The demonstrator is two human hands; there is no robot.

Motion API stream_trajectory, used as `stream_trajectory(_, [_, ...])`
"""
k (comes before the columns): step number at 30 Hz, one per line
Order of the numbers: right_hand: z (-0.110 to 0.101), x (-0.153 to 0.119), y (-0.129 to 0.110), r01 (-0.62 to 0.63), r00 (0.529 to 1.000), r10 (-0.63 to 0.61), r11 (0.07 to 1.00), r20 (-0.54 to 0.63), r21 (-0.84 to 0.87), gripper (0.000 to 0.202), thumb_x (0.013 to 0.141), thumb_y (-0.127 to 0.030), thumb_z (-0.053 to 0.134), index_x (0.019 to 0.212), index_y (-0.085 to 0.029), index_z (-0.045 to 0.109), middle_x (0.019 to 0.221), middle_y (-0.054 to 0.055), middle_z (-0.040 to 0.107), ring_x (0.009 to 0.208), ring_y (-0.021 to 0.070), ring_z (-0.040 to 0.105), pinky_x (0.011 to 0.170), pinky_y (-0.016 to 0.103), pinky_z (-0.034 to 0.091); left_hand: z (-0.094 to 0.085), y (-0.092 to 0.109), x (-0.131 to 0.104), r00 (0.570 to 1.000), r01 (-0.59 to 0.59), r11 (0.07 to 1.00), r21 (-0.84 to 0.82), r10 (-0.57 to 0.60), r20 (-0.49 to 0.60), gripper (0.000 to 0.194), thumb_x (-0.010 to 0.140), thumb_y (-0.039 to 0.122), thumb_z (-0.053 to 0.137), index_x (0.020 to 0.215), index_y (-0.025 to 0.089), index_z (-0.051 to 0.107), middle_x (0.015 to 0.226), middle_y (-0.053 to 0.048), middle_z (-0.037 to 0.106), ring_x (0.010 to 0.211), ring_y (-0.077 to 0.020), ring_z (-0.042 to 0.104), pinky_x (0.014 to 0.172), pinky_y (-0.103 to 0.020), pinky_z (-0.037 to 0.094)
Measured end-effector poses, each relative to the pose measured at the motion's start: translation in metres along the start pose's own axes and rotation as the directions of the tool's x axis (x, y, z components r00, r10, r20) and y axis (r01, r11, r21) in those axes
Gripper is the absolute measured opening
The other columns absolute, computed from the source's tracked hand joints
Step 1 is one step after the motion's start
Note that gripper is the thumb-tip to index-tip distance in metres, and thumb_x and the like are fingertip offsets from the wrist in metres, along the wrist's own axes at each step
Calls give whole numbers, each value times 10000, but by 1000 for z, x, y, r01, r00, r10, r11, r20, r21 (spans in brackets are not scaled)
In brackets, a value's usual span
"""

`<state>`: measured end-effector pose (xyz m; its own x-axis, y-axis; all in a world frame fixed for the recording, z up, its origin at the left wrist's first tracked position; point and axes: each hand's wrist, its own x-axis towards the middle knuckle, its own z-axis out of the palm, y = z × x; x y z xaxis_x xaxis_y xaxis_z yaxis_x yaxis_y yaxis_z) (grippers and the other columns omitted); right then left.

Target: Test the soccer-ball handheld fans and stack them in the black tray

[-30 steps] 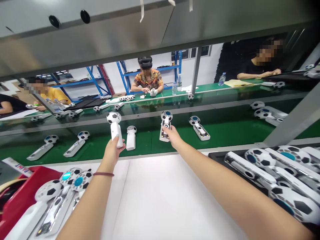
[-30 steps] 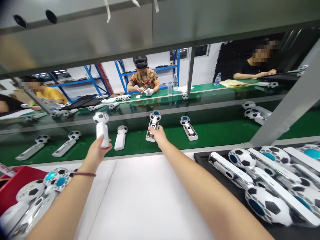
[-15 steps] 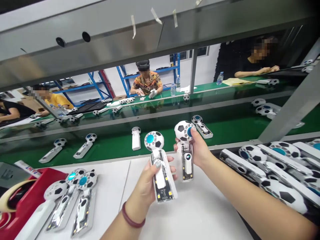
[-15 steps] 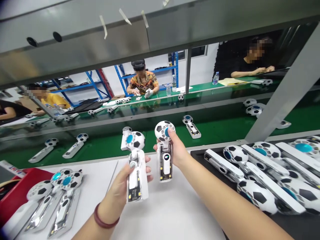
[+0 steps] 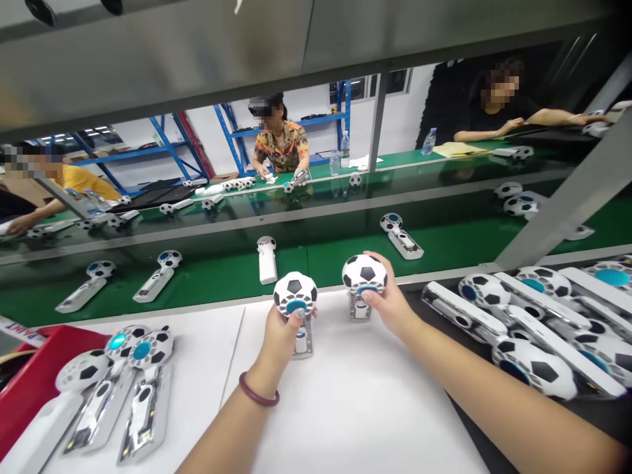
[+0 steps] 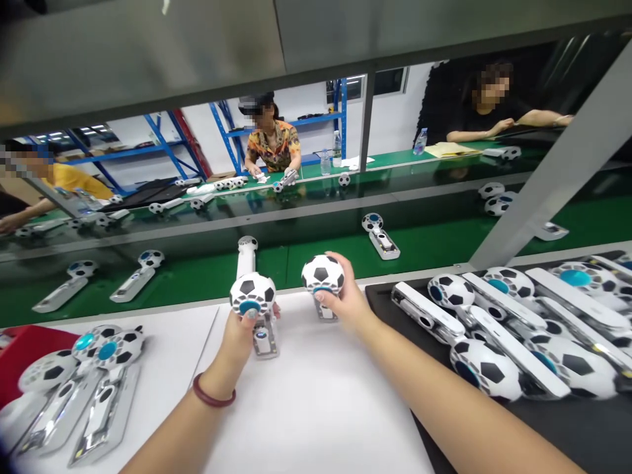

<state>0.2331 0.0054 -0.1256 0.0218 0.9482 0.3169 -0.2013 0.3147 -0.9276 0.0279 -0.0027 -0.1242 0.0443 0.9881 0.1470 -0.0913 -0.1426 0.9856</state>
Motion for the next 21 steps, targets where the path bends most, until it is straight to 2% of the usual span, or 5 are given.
stream_trajectory(3, [-7, 7, 9, -164, 980, 172, 983, 96, -82, 711, 643, -324, 718, 1228, -268, 318, 1074, 50, 569, 925, 190, 589, 867, 360, 445, -2, -10, 1, 997, 14, 999, 40, -10, -76, 450, 605, 487, 705, 916, 196, 561, 818, -62, 651, 744, -213, 619, 671, -296, 470])
stream_trajectory(7, [-11, 13, 18, -307, 929, 336, 934, 158, -184, 541, 696, -326, 676, 1138, -239, 376, 904, 19, 618, 835, 184, 612, 822, 374, 458, 5, -23, 1, 968, 251, 965, -78, -251, 18, 495, 688, 478, 640, 1059, 237, 418, 785, -30, 623, 565, -180, 600, 495, -281, 453])
stream_trajectory(12, [-4, 13, 17, -418, 904, 415, 908, 106, 8, 509, 711, -340, 649, 1089, -244, 323, 755, -30, 588, 649, 154, 605, 636, 319, 483, 5, -23, 4, 930, 368, 879, -302, -343, 134, 415, 700, 371, 637, 1007, 234, 394, 752, -4, 592, 536, -148, 574, 512, -270, 447])
stream_trajectory(16, [0, 11, 12, -483, 876, 467, 849, 121, 217, 602, 616, -218, 688, 1093, -270, 325, 789, -39, 573, 711, 157, 609, 667, 306, 478, -2, -20, 5, 916, 398, 840, -369, -339, 215, 504, 625, 199, 678, 1033, 243, 386, 839, -10, 582, 634, -157, 590, 590, -285, 462])
stream_trajectory(21, [-1, 10, 10, -531, 848, 501, 807, 175, 260, 691, 603, -164, 676, 1146, -305, 274, 817, -30, 573, 750, 187, 613, 696, 355, 478, -2, -16, 4, 893, 441, 835, -329, -372, 252, 531, 630, 126, 660, 1062, 262, 383, 897, -10, 558, 670, -153, 581, 590, -282, 455])
